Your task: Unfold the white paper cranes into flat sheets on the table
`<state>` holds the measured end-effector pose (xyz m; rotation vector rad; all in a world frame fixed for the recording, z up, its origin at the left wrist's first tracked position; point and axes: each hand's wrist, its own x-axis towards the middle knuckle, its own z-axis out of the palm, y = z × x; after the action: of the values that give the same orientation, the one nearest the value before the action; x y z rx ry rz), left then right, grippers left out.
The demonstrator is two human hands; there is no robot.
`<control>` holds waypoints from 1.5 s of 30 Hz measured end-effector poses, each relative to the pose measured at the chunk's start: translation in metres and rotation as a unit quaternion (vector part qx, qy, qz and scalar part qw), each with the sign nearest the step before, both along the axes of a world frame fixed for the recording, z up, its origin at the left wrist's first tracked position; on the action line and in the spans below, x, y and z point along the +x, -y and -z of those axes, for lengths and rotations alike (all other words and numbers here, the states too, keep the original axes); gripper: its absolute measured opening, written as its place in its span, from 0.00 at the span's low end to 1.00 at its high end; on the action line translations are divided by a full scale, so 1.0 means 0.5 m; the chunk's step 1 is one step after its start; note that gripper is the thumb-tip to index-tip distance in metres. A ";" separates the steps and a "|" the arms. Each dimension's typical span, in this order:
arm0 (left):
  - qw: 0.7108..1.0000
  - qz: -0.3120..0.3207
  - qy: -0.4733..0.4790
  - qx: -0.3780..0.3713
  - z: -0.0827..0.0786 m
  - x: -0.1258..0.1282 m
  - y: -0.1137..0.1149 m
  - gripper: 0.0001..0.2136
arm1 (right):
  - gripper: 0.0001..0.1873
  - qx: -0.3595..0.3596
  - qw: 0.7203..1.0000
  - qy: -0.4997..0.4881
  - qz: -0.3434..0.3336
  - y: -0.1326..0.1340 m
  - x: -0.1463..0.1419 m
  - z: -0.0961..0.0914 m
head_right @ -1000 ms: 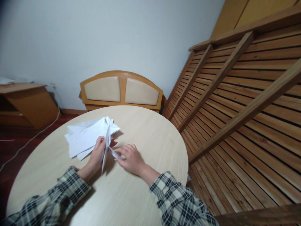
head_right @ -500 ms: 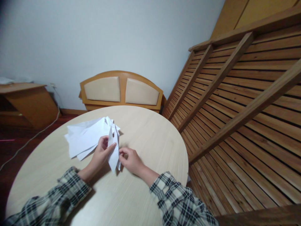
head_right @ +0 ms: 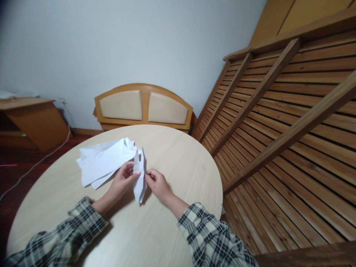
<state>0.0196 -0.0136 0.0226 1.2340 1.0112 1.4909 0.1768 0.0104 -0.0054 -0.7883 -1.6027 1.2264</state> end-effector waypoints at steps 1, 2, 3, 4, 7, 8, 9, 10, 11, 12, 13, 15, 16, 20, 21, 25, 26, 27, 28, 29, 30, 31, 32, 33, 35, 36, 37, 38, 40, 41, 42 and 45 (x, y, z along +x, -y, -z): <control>1.000 0.008 0.001 -0.006 -0.001 0.001 0.002 0.17 | 0.08 -0.002 1.000 -0.006 0.001 -0.002 0.000 0.001; 1.000 0.016 0.001 -0.010 -0.001 0.002 0.004 0.17 | 0.08 -0.003 1.000 -0.011 0.001 -0.004 0.000 0.002; 1.000 0.025 0.001 -0.015 0.000 0.002 0.005 0.17 | 0.08 -0.004 1.000 -0.016 0.001 -0.005 0.000 0.003; 0.999 0.032 0.000 -0.018 0.002 0.002 0.005 0.17 | 0.07 -0.005 1.000 -0.020 0.004 -0.007 0.001 0.003; 1.000 0.016 -0.002 -0.004 0.010 0.002 0.002 0.16 | 0.08 -0.004 0.999 -0.030 0.019 -0.009 0.002 0.002; 1.000 0.000 -0.006 0.010 0.011 0.002 0.001 0.15 | 0.08 -0.002 0.999 -0.032 0.027 -0.009 0.002 0.002; 0.999 -0.015 -0.014 0.026 0.012 0.001 0.000 0.15 | 0.08 0.000 0.999 -0.034 0.034 -0.009 0.002 0.001; 0.999 -0.025 -0.025 0.041 0.012 0.001 0.000 0.13 | 0.08 0.004 0.999 -0.035 0.041 -0.009 0.002 0.000; 0.998 -0.028 -0.040 0.051 0.010 0.001 0.000 0.12 | 0.07 0.009 0.998 -0.034 0.048 -0.008 0.002 -0.002; 0.996 -0.024 -0.057 0.057 0.009 0.001 0.002 0.10 | 0.07 0.016 0.998 -0.032 0.057 -0.007 0.001 -0.003; 0.995 -0.018 -0.076 0.060 0.007 0.001 0.003 0.08 | 0.07 0.024 0.997 -0.027 0.068 -0.006 0.001 -0.004; 0.992 -0.005 -0.109 0.060 0.004 0.002 0.007 0.06 | 0.06 0.041 0.995 -0.016 0.086 -0.004 0.000 -0.006; 0.991 0.000 -0.123 0.059 0.004 0.002 0.009 0.06 | 0.06 0.050 0.994 -0.009 0.092 -0.003 -0.001 -0.007; 0.985 0.014 -0.157 0.065 0.005 0.006 0.014 0.09 | 0.05 0.089 0.990 0.014 0.107 0.000 -0.001 -0.008; 0.985 0.013 -0.160 0.067 0.005 0.007 0.014 0.09 | 0.06 0.100 0.989 0.019 0.111 0.000 -0.001 -0.008; 0.984 0.004 -0.165 0.067 0.002 0.006 0.015 0.07 | 0.05 0.120 0.985 0.022 0.119 0.001 0.004 -0.014; 0.984 0.003 -0.164 0.066 0.001 0.006 0.015 0.07 | 0.05 0.117 0.986 0.017 0.119 0.001 0.005 -0.016; 0.984 0.002 -0.164 0.065 0.001 0.005 0.014 0.07 | 0.05 0.109 0.987 0.011 0.115 0.002 0.005 -0.017; 0.984 0.000 -0.164 0.063 0.001 0.004 0.014 0.08 | 0.05 0.099 0.989 0.005 0.108 0.002 0.005 -0.019; 0.984 -0.002 -0.164 0.062 0.001 0.003 0.014 0.08 | 0.06 0.088 0.991 -0.001 0.097 0.002 0.005 -0.020; 0.984 -0.005 -0.165 0.060 0.001 0.003 0.014 0.08 | 0.06 0.078 0.993 -0.007 0.088 0.002 0.005 -0.021; 0.984 -0.008 -0.167 0.058 0.001 0.003 0.013 0.09 | 0.06 0.068 0.994 -0.013 0.081 0.001 0.005 -0.021; 0.984 -0.011 -0.168 0.057 0.002 0.002 0.012 0.09 | 0.07 0.062 0.995 -0.019 0.079 0.000 0.004 -0.020; 0.984 -0.013 -0.167 0.055 0.002 0.002 0.011 0.09 | 0.08 0.060 0.995 -0.024 0.082 -0.002 0.004 -0.020; 0.986 -0.018 -0.160 0.050 0.002 0.002 0.008 0.09 | 0.09 0.063 0.993 -0.034 0.095 -0.006 0.005 -0.017; 0.987 -0.020 -0.154 0.049 0.003 0.001 0.006 0.09 | 0.09 0.066 0.992 -0.037 0.101 -0.008 0.005 -0.016; 0.988 -0.023 -0.148 0.048 0.005 0.000 0.004 0.09 | 0.09 0.070 0.991 -0.038 0.104 -0.010 0.006 -0.015; 0.988 -0.026 -0.142 0.048 0.006 0.000 0.002 0.08 | 0.09 0.075 0.991 -0.038 0.105 -0.012 0.006 -0.014; 0.991 -0.026 -0.127 0.045 0.011 -0.002 -0.001 0.08 | 0.08 0.082 0.991 -0.038 0.100 -0.013 0.005 -0.012; 0.992 -0.023 -0.117 0.041 0.014 -0.003 -0.001 0.08 | 0.07 0.083 0.991 -0.037 0.096 -0.013 0.005 -0.012; 0.993 -0.019 -0.106 0.037 0.017 -0.004 -0.002 0.10 | 0.06 0.082 0.992 -0.036 0.090 -0.012 0.004 -0.011; 0.995 -0.020 -0.093 0.033 0.022 -0.006 0.000 0.14 | 0.05 0.070 0.994 -0.040 0.076 -0.010 0.002 -0.009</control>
<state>0.0166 -0.0134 0.0114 1.4285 1.1221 1.4707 0.1780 0.0155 -0.0010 -0.7469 -1.5169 1.0136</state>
